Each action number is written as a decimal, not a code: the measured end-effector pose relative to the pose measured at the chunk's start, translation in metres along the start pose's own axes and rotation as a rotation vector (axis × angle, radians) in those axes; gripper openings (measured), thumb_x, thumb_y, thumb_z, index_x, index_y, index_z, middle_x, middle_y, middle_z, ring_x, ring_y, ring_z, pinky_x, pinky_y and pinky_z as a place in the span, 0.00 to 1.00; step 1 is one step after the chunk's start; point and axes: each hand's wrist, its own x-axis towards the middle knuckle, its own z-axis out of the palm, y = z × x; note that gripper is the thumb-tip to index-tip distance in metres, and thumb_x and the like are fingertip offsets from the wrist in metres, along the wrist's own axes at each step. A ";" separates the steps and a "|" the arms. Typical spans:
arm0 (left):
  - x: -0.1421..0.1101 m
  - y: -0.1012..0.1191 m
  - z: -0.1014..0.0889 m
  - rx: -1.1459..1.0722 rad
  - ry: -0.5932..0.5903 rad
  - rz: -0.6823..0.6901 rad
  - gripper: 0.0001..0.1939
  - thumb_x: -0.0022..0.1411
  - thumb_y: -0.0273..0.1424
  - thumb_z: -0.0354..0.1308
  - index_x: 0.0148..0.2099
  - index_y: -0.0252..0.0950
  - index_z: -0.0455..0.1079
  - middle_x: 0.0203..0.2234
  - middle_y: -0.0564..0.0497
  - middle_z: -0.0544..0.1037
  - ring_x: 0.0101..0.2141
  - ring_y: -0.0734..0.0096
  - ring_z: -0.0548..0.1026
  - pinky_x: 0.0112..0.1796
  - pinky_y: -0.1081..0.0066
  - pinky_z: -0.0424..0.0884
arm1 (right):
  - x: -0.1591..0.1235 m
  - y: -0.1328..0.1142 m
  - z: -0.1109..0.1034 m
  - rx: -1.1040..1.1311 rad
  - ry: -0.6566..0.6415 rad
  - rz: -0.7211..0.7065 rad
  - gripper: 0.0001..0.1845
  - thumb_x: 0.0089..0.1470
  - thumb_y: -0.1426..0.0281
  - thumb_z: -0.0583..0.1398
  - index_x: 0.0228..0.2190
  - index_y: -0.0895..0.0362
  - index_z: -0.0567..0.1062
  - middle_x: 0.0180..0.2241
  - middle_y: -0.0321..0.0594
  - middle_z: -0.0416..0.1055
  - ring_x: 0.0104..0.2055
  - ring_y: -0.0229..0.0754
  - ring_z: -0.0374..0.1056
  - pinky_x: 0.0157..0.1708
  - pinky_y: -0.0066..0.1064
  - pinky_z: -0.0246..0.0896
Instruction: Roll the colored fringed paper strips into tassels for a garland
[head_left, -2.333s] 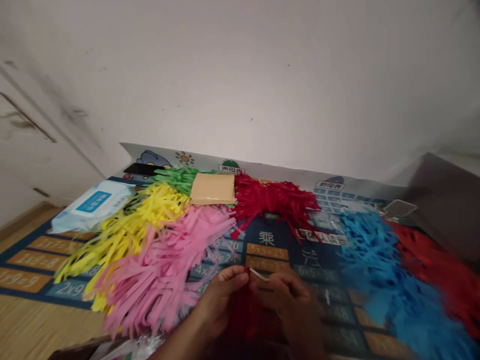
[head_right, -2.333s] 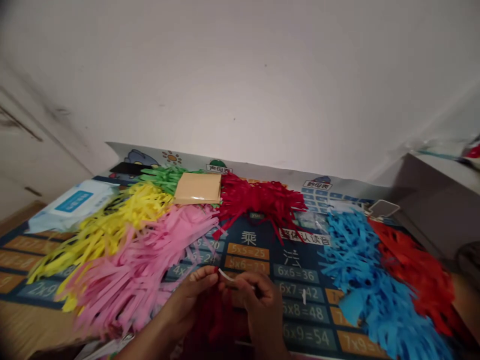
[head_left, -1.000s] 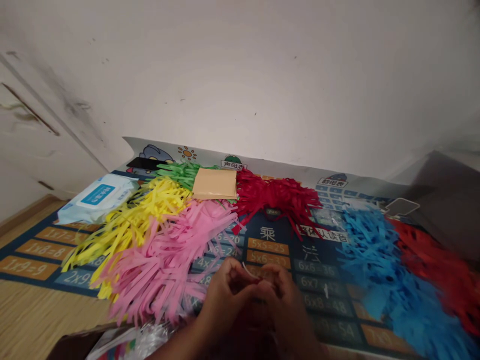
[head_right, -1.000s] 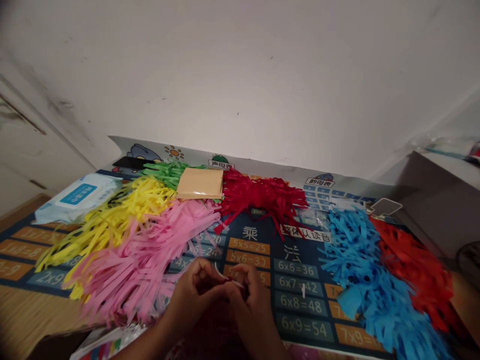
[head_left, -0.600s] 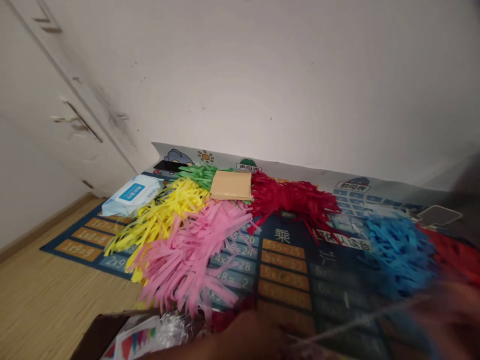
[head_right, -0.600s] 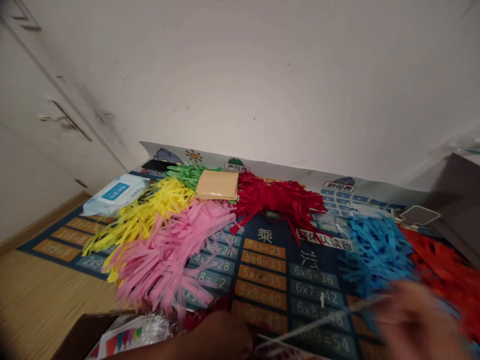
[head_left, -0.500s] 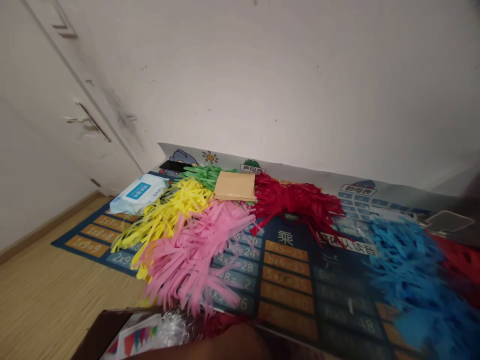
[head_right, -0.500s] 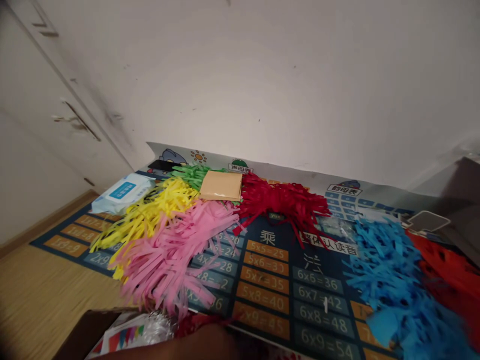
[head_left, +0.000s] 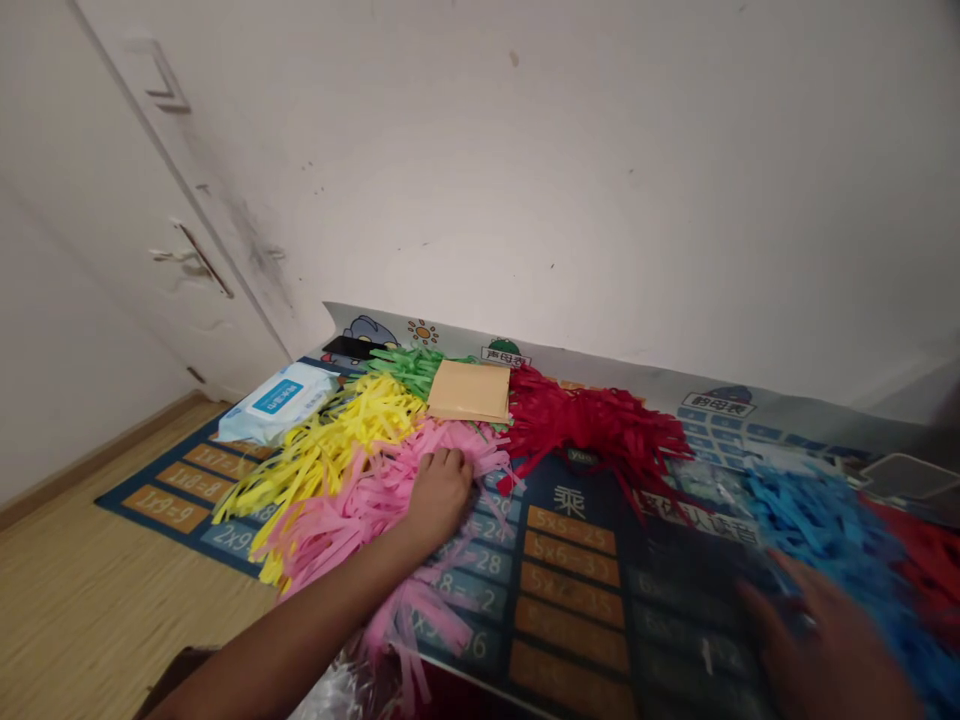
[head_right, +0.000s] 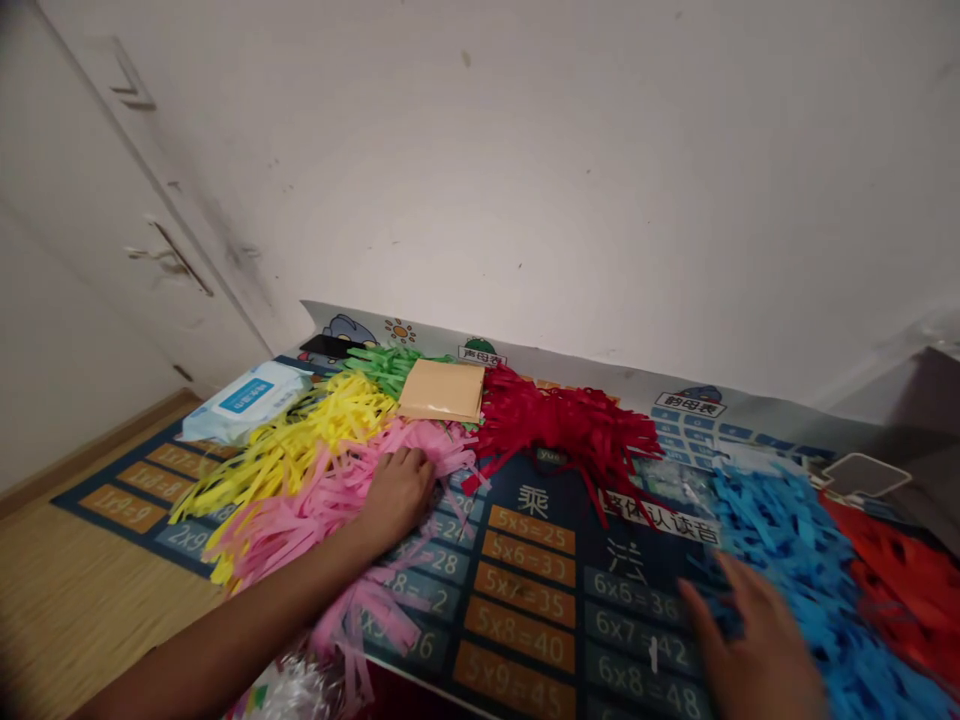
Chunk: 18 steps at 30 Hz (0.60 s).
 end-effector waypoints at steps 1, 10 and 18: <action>0.002 -0.001 -0.005 0.056 0.020 0.026 0.08 0.62 0.23 0.51 0.36 0.31 0.73 0.36 0.38 0.73 0.43 0.51 0.66 0.46 0.51 0.58 | -0.005 -0.010 0.013 0.037 -0.041 0.029 0.27 0.37 0.45 0.61 0.38 0.44 0.78 0.46 0.52 0.73 0.47 0.61 0.68 0.41 0.50 0.63; -0.039 0.086 0.031 0.139 0.128 0.502 0.06 0.62 0.30 0.58 0.31 0.38 0.69 0.24 0.53 0.72 0.29 0.65 0.67 0.34 0.63 0.59 | -0.089 -0.132 0.113 1.571 -0.762 1.228 0.20 0.59 0.62 0.55 0.21 0.55 0.78 0.29 0.39 0.80 0.41 0.40 0.75 0.40 0.29 0.71; -0.073 0.084 0.084 -0.024 0.059 0.692 0.04 0.64 0.26 0.55 0.39 0.37 0.71 0.34 0.51 0.79 0.35 0.66 0.74 0.36 0.67 0.68 | -0.026 -0.033 0.064 1.050 -0.135 0.329 0.20 0.60 0.55 0.52 0.44 0.50 0.76 0.45 0.41 0.76 0.51 0.46 0.70 0.53 0.47 0.65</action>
